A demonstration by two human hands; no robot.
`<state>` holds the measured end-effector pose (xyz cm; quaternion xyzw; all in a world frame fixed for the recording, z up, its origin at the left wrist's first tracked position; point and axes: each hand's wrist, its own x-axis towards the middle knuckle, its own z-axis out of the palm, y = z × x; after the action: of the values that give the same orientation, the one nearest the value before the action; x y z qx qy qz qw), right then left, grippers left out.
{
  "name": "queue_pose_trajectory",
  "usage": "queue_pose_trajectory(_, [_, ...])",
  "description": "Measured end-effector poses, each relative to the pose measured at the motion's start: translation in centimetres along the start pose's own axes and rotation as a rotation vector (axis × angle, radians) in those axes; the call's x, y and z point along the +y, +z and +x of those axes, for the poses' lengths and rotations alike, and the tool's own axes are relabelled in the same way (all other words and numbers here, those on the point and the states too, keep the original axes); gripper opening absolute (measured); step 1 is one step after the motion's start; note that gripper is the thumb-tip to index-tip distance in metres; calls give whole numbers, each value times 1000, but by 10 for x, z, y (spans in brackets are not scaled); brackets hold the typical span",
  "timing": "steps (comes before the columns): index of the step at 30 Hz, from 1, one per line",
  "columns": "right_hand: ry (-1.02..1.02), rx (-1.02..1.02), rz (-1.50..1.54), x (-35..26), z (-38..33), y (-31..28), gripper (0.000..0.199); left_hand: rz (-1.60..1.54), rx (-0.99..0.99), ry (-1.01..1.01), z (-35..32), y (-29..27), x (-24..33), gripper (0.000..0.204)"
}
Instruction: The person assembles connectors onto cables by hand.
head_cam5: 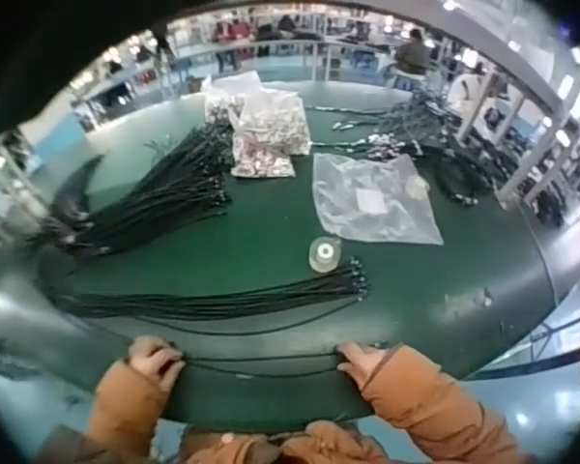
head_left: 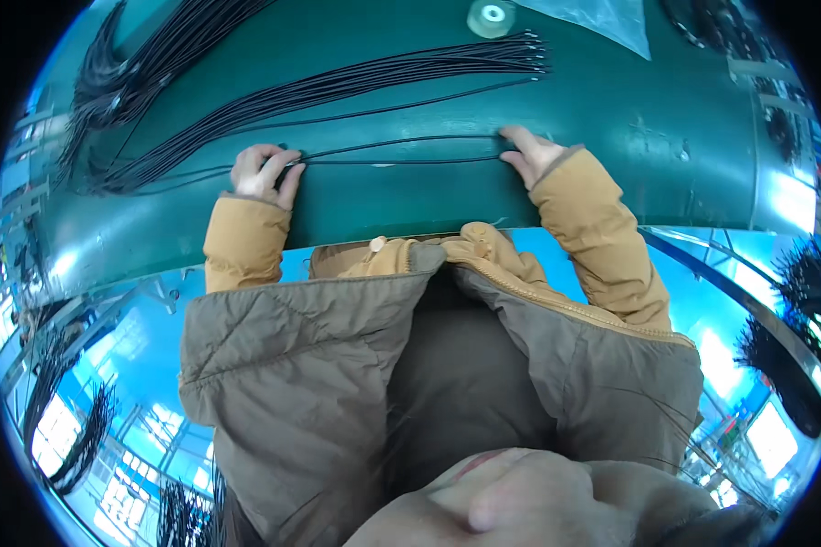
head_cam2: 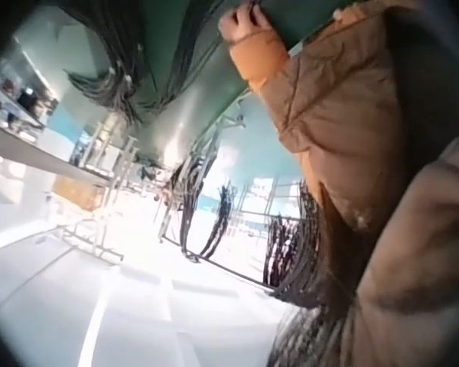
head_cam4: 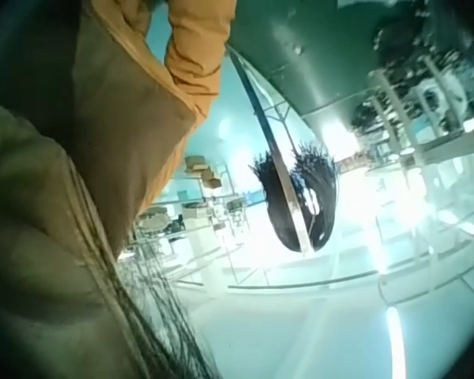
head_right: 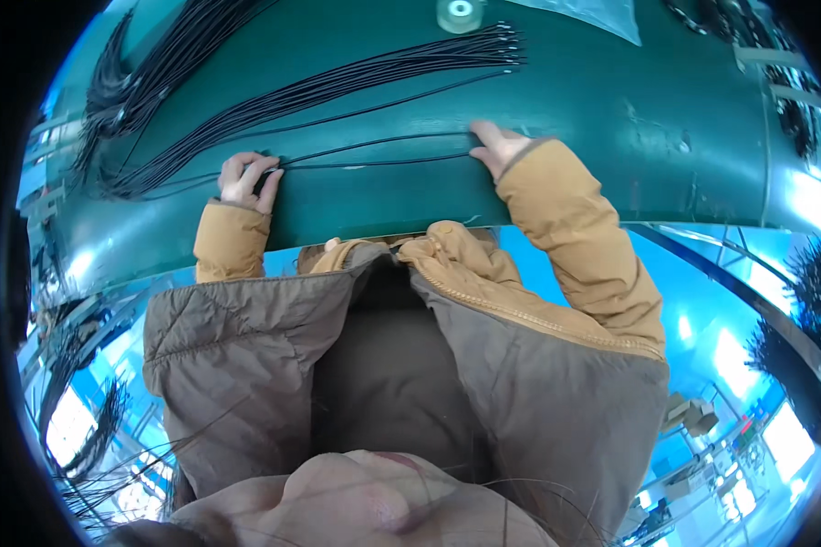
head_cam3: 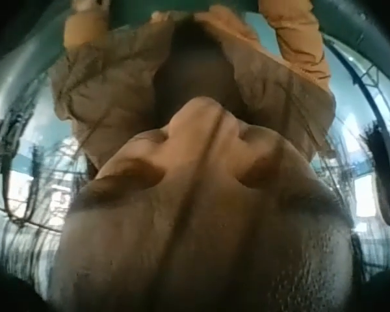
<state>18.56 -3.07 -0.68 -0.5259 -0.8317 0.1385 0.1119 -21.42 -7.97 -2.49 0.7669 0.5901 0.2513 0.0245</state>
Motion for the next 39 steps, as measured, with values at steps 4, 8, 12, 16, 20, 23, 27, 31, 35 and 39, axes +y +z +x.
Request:
queue_pose_trajectory(4, [-18, -172, -148, 1, -1, 10, 15, 86, -28, 88, 4, -4, 3, 20])
queue_pose_trajectory(8, [-126, -246, -339, -15, 3, -5, 14, 183, -61, 181, 3, -7, -7, 20])
queue_pose_trajectory(12, [-178, -384, -469, -19, 7, -6, 14, 261, -110, 246, 0, -11, -15, 18])
queue_pose_trajectory(16, [-265, -417, -483, -11, 14, -4, 14, 208, -157, 245, 3, -18, -14, 15])
queue_pose_trajectory(20, [-285, -351, -333, -11, 15, -15, 16, 46, -134, 207, 6, -17, -12, 15])
queue_pose_trajectory(23, [-266, -433, -367, -21, 22, -22, 16, 42, -157, 215, 6, -16, -16, 16])
queue_pose_trajectory(27, [-164, -694, -500, -35, 29, -22, 14, 193, -250, 274, 4, -13, -21, 20])
queue_pose_trajectory(31, [-268, -663, -563, -41, 35, -13, 15, 243, -239, 274, -3, -23, -11, 20])
queue_pose_trajectory(35, [-383, -434, -558, -28, 26, -6, 13, 296, -258, 336, -2, -25, -11, 18])
queue_pose_trajectory(39, [-425, -376, -540, -25, 26, -4, 13, 326, -256, 334, 2, -29, -11, 15])
